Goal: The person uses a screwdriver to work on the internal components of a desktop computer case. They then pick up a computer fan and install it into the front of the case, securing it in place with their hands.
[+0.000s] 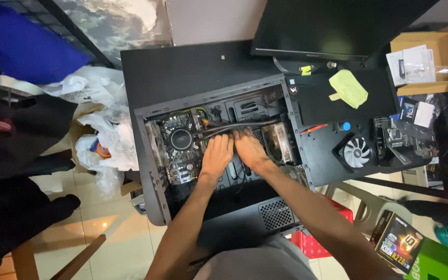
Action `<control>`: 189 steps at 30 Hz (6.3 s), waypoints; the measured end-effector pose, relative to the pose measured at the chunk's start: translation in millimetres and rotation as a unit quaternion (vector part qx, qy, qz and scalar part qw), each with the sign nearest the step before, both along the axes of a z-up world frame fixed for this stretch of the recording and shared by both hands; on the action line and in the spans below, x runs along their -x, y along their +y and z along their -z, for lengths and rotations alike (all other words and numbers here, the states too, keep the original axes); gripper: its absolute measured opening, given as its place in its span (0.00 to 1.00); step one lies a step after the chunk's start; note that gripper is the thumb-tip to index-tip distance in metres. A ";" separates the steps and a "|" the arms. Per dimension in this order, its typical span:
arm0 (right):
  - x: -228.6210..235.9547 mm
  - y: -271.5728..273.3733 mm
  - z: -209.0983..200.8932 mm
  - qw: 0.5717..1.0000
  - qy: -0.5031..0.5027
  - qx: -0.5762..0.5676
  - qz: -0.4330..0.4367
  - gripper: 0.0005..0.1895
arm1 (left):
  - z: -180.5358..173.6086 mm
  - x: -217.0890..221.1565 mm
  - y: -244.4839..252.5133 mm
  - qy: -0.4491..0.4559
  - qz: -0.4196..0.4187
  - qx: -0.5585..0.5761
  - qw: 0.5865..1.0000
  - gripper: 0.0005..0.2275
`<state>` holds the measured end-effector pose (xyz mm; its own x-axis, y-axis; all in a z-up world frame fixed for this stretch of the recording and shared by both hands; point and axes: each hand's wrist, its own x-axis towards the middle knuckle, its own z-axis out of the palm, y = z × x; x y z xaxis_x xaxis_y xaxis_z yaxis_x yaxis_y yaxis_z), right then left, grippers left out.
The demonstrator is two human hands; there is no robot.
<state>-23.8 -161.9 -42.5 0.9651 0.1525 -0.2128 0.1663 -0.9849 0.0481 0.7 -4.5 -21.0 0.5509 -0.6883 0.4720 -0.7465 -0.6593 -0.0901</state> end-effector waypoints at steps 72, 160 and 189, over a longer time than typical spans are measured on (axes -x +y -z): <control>73.0 -161.9 -135.4 0.863 0.026 -0.438 0.251 0.32 | -84.6 59.1 -155.7 0.749 -0.341 0.273 0.498 0.58; 16.2 -108.9 -172.0 0.892 0.187 -0.132 0.390 0.51 | -160.2 12.7 164.8 0.638 -0.490 0.231 0.547 0.55; -2.5 -107.4 -148.5 0.860 0.175 -0.165 0.451 0.70 | -175.9 17.1 141.6 0.580 -0.532 0.314 0.531 0.51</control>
<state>-21.2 -269.3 106.0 0.6088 -0.5165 -0.6022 -0.7243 -0.6716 -0.1563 -16.4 137.1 154.9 0.6412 0.3964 -0.6571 0.7654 -0.3921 0.5103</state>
